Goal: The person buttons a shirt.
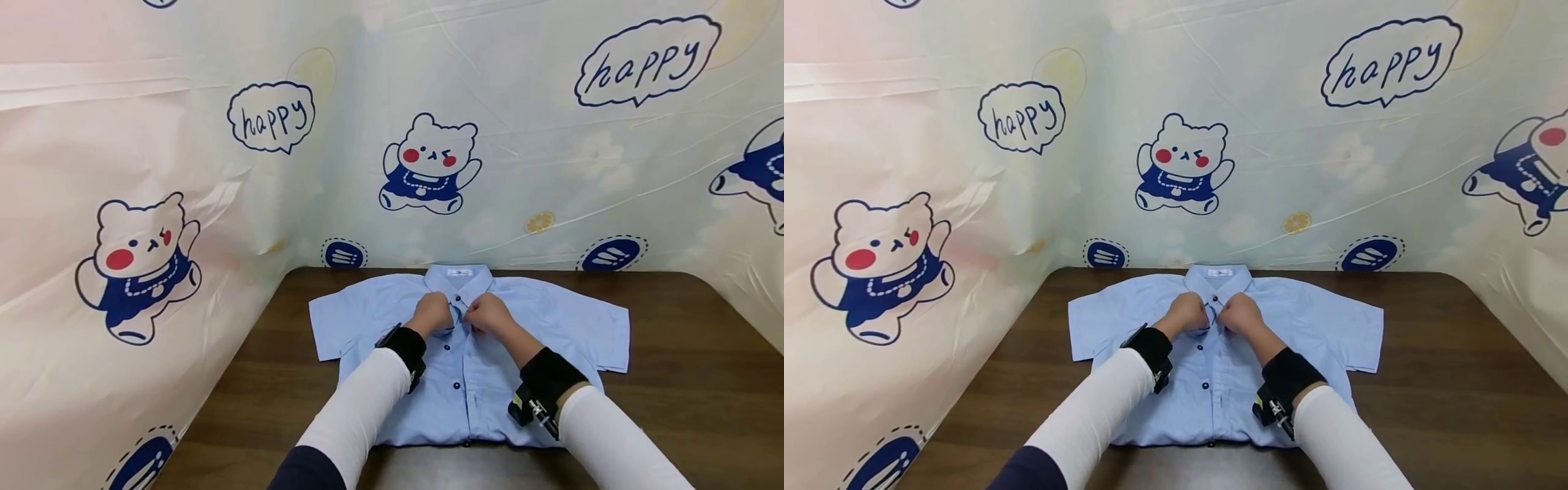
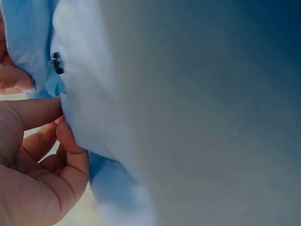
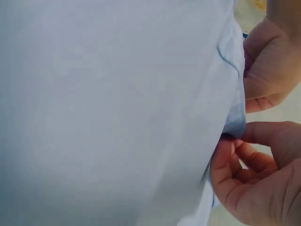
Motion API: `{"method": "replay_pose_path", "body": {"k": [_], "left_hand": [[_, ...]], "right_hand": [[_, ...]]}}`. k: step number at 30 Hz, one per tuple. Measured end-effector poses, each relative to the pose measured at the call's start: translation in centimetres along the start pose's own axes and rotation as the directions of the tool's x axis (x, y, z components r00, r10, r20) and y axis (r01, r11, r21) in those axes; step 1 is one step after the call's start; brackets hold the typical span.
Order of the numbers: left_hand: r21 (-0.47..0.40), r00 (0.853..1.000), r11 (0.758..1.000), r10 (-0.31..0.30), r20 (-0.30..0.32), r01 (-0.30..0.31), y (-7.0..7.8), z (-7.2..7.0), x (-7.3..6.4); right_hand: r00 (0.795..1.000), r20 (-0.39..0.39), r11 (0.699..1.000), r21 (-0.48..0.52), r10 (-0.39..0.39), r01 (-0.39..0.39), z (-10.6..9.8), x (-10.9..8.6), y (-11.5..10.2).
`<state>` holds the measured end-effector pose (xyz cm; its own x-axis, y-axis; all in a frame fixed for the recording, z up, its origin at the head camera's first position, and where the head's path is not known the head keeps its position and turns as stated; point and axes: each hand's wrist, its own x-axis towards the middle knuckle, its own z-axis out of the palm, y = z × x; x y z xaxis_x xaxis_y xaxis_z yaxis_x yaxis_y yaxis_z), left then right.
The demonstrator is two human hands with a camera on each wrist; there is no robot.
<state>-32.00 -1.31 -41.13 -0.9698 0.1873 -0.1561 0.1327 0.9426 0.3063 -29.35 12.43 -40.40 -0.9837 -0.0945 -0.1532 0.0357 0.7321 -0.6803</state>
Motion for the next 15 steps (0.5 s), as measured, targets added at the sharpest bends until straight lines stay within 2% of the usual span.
{"method": "replay_pose_path", "body": {"k": [3, 5, 6, 8, 9, 11, 13, 15], "left_hand": [[-0.128, 1.0, 0.992, -0.02, -0.009, 0.019, 0.1, -0.3, -0.4], [-0.25, 0.999, 0.967, -0.045, -0.005, 0.042, 0.1, -0.5, -0.7], [-0.325, 0.998, 0.943, -0.065, 0.005, 0.063, 0.1, -0.5, -0.9], [-0.492, 0.994, 0.863, -0.105, 0.041, 0.111, 0.1, -0.5, -1.2], [-0.572, 0.991, 0.809, -0.122, 0.058, 0.133, 0.1, -0.4, -1.3], [-0.708, 0.983, 0.683, -0.149, 0.103, 0.177, 0.0, -0.2, -1.5], [-0.801, 0.978, 0.563, -0.158, 0.136, 0.203, -0.1, 0.0, -1.7], [-0.849, 0.977, 0.485, -0.142, 0.159, 0.208, -0.1, 0.2, -1.7]], "right_hand": [[1.0, 0.017, 0.998, 0.066, -0.01, 0.009, 0.0, 0.0, 0.4], [1.0, 0.023, 0.995, 0.098, -0.013, 0.011, 0.0, 0.0, 0.5], [1.0, 0.026, 0.994, 0.108, -0.017, 0.014, -0.1, 0.0, 0.6], [0.999, 0.027, 0.992, 0.124, -0.02, 0.016, -0.2, -0.1, 0.6], [0.999, 0.028, 0.992, 0.128, -0.027, 0.023, -0.2, -0.2, 0.6], [0.999, 0.028, 0.99, 0.138, -0.031, 0.026, -0.3, -0.3, 0.5], [0.999, 0.026, 0.99, 0.139, -0.043, 0.039, -0.3, -0.4, 0.4], [0.999, 0.024, 0.988, 0.146, -0.046, 0.042, -0.4, -0.5, 0.4]]}}
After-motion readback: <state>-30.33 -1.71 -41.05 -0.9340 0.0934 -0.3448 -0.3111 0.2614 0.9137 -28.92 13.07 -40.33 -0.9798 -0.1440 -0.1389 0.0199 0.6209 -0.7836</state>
